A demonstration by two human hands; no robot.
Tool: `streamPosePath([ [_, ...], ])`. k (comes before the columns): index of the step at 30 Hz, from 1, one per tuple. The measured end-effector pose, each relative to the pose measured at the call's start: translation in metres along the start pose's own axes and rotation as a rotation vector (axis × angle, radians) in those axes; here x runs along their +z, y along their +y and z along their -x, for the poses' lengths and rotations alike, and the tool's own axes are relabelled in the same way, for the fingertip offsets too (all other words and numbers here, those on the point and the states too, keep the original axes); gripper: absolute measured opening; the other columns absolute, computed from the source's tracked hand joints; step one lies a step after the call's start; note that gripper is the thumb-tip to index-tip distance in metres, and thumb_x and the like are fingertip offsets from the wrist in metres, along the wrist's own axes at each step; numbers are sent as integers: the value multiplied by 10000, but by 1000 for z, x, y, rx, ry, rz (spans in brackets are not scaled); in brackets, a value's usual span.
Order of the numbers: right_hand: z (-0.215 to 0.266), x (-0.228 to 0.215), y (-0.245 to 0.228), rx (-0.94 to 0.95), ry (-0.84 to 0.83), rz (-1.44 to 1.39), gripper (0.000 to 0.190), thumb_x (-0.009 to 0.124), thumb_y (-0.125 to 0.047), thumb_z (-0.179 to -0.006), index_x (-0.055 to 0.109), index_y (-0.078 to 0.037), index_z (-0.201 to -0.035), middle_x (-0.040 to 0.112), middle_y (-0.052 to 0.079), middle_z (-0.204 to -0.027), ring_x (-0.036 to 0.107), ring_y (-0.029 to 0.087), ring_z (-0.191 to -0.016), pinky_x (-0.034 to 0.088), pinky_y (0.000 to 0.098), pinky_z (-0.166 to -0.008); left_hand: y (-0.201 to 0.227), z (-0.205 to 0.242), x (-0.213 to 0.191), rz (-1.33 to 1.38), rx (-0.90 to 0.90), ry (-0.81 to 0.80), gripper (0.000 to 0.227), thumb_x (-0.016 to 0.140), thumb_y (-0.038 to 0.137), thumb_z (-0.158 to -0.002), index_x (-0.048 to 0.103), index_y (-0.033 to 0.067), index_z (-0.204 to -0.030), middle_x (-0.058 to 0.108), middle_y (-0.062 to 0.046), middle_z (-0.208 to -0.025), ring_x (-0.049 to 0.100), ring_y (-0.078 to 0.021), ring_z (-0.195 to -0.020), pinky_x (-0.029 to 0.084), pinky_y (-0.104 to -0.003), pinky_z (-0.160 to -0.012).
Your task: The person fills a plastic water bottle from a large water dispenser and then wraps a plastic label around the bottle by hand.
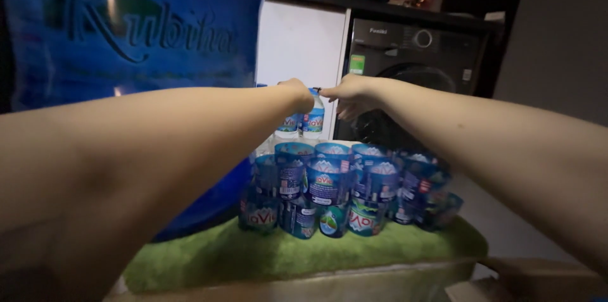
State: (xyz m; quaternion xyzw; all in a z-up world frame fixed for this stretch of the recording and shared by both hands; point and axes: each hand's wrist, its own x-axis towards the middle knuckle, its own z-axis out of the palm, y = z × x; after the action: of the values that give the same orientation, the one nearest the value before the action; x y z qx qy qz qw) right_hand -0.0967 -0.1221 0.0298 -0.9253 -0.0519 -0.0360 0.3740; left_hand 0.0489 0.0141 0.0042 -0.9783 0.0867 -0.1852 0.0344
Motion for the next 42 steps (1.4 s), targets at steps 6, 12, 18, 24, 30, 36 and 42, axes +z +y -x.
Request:
streamPosePath([
  [6,29,-8,-9,-189,147,-52,342,743,-87,-864,665,109,-1134,724,314,-942,768,330,-742,634,384,-622,16,142,-62,508,-90,203,305,675,298,-916,726,18,-1025,699,-204,-955,728,-399,-987,593,-516,-824],
  [12,109,-1,-17,-354,292,-43,221,755,-36,-769,751,47,-974,734,268,-797,767,272,-607,677,336,-563,44,226,-91,489,-35,247,577,529,542,-970,707,44,-1199,706,-203,-1171,684,-397,-1171,544,-515,-979],
  [18,198,-5,7,-384,377,219,201,756,-166,-774,808,-110,-960,752,57,-654,742,126,-576,628,273,-624,67,309,-109,543,71,230,547,490,461,-982,733,-9,-1123,726,-259,-1139,670,-437,-1189,523,-549,-996],
  [24,286,-33,50,-345,409,299,217,759,-278,-794,816,-203,-990,788,22,-753,776,157,-718,616,294,-748,117,347,-109,660,191,220,344,627,410,-868,812,144,-986,771,-177,-1002,707,-400,-1117,531,-521,-957],
  [30,386,-55,96,-188,411,402,254,754,-246,-824,814,-189,-1064,826,53,-997,769,239,-1038,600,390,-909,198,380,-102,772,363,125,315,602,265,-837,815,169,-1047,784,-149,-1064,710,-390,-1120,553,-493,-936],
  [36,438,-91,170,-129,449,-45,274,739,2,-837,755,57,-1105,782,246,-1029,737,272,-976,627,391,-875,282,389,-63,924,567,-33,361,633,320,-863,779,170,-1157,774,-99,-1160,685,-351,-1191,542,-486,-976],
  [42,474,-96,203,2,534,40,282,762,16,-798,786,-4,-1078,802,152,-977,727,200,-937,617,378,-880,350,377,-15,940,644,-132,501,678,365,-870,694,135,-1314,702,-152,-1317,621,-370,-1290,509,-516,-1037],
])
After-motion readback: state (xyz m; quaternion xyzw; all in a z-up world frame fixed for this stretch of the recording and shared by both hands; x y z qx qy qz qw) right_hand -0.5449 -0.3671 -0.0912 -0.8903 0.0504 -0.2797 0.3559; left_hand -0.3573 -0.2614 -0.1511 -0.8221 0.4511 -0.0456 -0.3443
